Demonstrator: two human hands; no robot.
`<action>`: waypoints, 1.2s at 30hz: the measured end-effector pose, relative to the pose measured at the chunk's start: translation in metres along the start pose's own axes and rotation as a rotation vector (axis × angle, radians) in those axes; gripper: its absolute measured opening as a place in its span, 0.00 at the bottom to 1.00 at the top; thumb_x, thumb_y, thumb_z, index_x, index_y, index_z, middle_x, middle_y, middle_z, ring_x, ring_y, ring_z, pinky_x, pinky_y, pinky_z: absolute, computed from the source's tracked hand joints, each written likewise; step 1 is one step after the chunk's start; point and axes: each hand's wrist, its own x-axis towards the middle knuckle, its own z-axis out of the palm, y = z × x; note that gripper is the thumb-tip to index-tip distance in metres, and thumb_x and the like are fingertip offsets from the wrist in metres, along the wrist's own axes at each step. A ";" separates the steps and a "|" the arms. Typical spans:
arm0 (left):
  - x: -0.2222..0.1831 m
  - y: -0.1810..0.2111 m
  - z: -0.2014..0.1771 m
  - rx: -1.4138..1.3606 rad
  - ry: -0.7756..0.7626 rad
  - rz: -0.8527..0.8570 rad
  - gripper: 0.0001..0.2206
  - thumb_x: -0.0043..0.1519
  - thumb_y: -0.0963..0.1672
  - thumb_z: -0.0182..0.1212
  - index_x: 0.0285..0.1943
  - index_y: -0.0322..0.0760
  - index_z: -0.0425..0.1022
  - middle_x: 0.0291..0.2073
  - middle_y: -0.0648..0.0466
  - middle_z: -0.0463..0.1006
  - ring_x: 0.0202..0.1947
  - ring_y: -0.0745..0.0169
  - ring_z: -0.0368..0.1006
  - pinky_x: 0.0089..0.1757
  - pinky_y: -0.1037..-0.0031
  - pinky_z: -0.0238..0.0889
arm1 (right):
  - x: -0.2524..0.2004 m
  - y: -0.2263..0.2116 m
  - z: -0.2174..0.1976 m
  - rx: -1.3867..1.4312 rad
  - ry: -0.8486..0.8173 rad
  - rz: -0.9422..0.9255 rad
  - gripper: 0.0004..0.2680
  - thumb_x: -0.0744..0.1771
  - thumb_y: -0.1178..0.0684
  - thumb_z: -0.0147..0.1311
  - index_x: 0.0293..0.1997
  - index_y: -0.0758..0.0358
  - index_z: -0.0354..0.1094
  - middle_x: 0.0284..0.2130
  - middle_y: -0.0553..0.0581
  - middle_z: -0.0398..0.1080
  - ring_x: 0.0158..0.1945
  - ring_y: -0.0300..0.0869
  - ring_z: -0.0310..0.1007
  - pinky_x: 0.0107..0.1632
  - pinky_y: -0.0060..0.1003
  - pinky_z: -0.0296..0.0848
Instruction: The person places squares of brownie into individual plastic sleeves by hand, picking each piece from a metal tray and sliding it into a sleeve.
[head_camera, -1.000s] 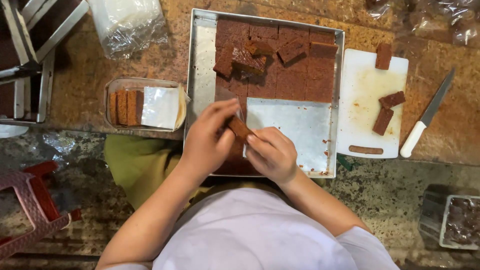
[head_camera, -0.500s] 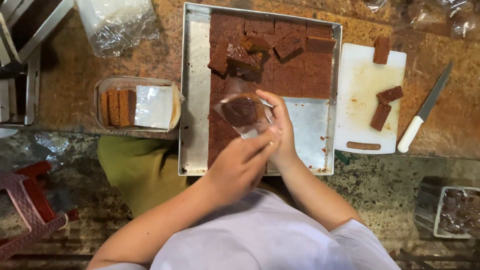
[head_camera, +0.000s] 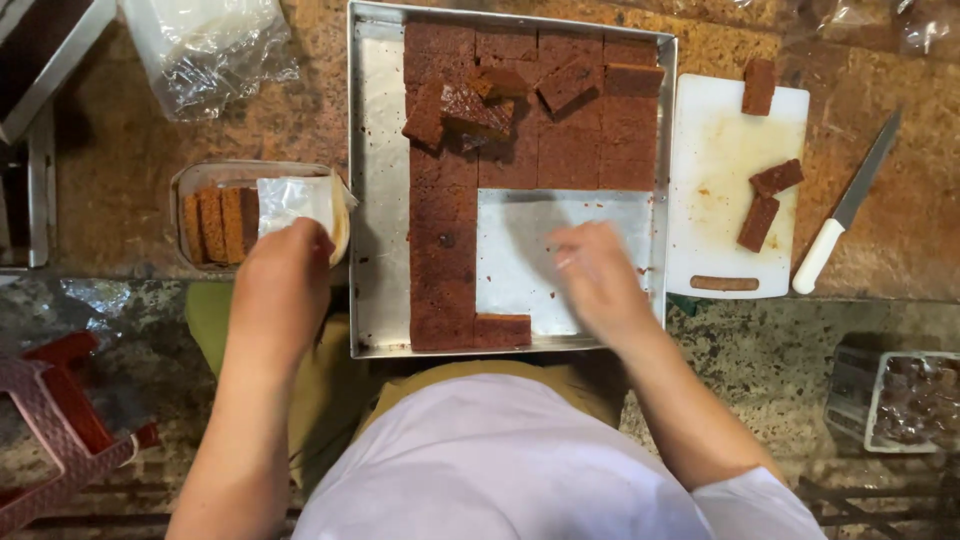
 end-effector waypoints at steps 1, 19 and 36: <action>-0.001 -0.011 0.008 0.000 0.000 0.003 0.03 0.69 0.40 0.58 0.46 0.37 0.78 0.31 0.51 0.79 0.33 0.53 0.79 0.40 0.70 0.72 | -0.003 -0.011 0.005 -0.001 0.002 0.001 0.09 0.70 0.58 0.45 0.53 0.65 0.70 0.37 0.54 0.66 0.45 0.48 0.67 0.57 0.41 0.63; -0.013 0.095 0.022 -0.588 0.114 0.371 0.21 0.52 0.34 0.65 0.57 0.29 0.78 0.51 0.35 0.78 0.52 0.28 0.75 0.49 0.46 0.70 | -0.003 -0.038 0.048 0.485 0.468 0.117 0.16 0.68 0.59 0.59 0.58 0.55 0.53 0.40 0.56 0.72 0.33 0.35 0.73 0.32 0.21 0.72; -0.026 0.150 0.021 -0.959 -0.216 0.535 0.14 0.69 0.48 0.50 0.44 0.36 0.80 0.28 0.39 0.81 0.35 0.29 0.76 0.32 0.58 0.66 | 0.034 -0.066 0.056 0.745 0.324 0.032 0.15 0.71 0.60 0.50 0.66 0.63 0.52 0.32 0.55 0.67 0.30 0.36 0.71 0.36 0.29 0.73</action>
